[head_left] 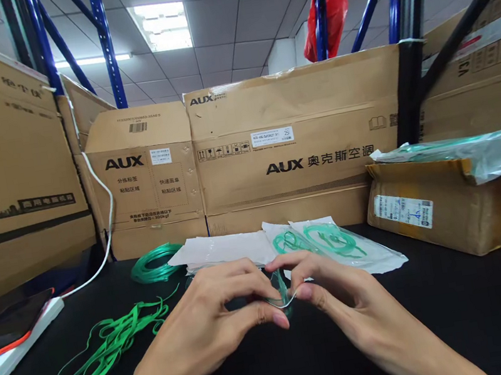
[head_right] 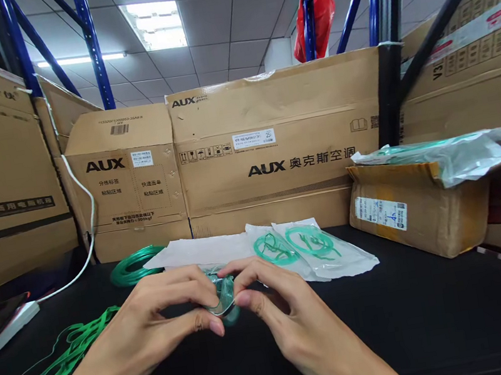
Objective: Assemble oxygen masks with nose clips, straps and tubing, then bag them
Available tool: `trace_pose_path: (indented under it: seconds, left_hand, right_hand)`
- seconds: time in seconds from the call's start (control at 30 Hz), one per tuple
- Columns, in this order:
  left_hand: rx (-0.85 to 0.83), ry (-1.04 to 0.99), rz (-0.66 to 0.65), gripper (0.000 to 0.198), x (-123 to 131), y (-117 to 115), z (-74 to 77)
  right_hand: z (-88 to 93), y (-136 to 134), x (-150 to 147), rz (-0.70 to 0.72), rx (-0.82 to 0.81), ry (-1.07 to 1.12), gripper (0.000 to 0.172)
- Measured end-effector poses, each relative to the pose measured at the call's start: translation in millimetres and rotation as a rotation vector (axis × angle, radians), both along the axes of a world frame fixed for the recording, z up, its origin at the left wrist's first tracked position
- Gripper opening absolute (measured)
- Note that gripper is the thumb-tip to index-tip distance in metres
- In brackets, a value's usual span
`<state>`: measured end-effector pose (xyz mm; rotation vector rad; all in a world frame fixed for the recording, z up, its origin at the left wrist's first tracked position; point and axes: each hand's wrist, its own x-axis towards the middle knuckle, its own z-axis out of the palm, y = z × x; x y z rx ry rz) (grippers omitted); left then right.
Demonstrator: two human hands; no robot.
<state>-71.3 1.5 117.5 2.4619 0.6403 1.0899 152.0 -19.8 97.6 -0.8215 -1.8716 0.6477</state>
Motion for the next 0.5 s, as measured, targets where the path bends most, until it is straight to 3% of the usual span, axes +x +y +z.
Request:
trace_pose_path:
  seconds: [0.27, 0.5]
  left_hand:
    - [0.066, 0.022, 0.004, 0.024, 1, -3, 2.1]
    - [0.033, -0.024, 0.003, 0.019, 2, -1, 1.5]
  right_hand:
    - [-4.3, 6, -3, 0.100, -0.035, 0.116, 0.021]
    - [-6.0, 9, -11, 0.028, -0.073, 0.228, 0.023]
